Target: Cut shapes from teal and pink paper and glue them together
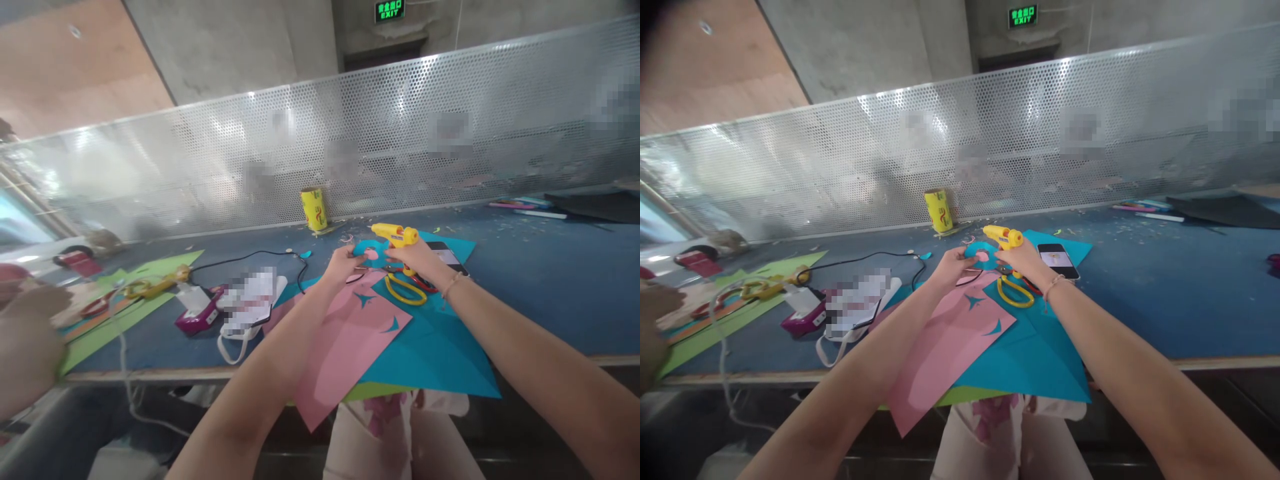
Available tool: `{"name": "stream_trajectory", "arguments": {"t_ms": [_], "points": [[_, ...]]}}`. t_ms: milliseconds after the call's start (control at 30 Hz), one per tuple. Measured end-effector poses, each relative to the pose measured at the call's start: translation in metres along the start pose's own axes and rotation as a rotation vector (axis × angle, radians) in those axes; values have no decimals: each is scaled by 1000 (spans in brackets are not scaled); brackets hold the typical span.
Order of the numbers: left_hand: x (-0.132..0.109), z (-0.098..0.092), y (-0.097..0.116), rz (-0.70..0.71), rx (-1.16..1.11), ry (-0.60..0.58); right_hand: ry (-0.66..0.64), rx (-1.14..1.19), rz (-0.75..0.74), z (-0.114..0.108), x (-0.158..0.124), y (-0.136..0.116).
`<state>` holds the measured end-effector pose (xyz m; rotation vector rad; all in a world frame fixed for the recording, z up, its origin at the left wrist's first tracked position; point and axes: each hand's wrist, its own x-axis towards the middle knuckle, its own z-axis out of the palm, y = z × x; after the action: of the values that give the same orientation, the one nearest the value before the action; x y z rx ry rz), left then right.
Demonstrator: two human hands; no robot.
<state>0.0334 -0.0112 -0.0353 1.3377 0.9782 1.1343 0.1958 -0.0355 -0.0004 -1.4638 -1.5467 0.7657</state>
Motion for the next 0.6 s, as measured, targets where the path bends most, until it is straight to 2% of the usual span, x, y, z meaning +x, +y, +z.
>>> {"name": "stream_trajectory", "arguments": {"t_ms": [233,400,600], "points": [[0,1,0,21,-59,-2,13,-72,-39,3,15,18],[0,1,0,25,-71,7,10,-91,-50,4,15,20],[-2,4,4,-80,-125,-13,-18,-58,-48,3,13,17]]}}
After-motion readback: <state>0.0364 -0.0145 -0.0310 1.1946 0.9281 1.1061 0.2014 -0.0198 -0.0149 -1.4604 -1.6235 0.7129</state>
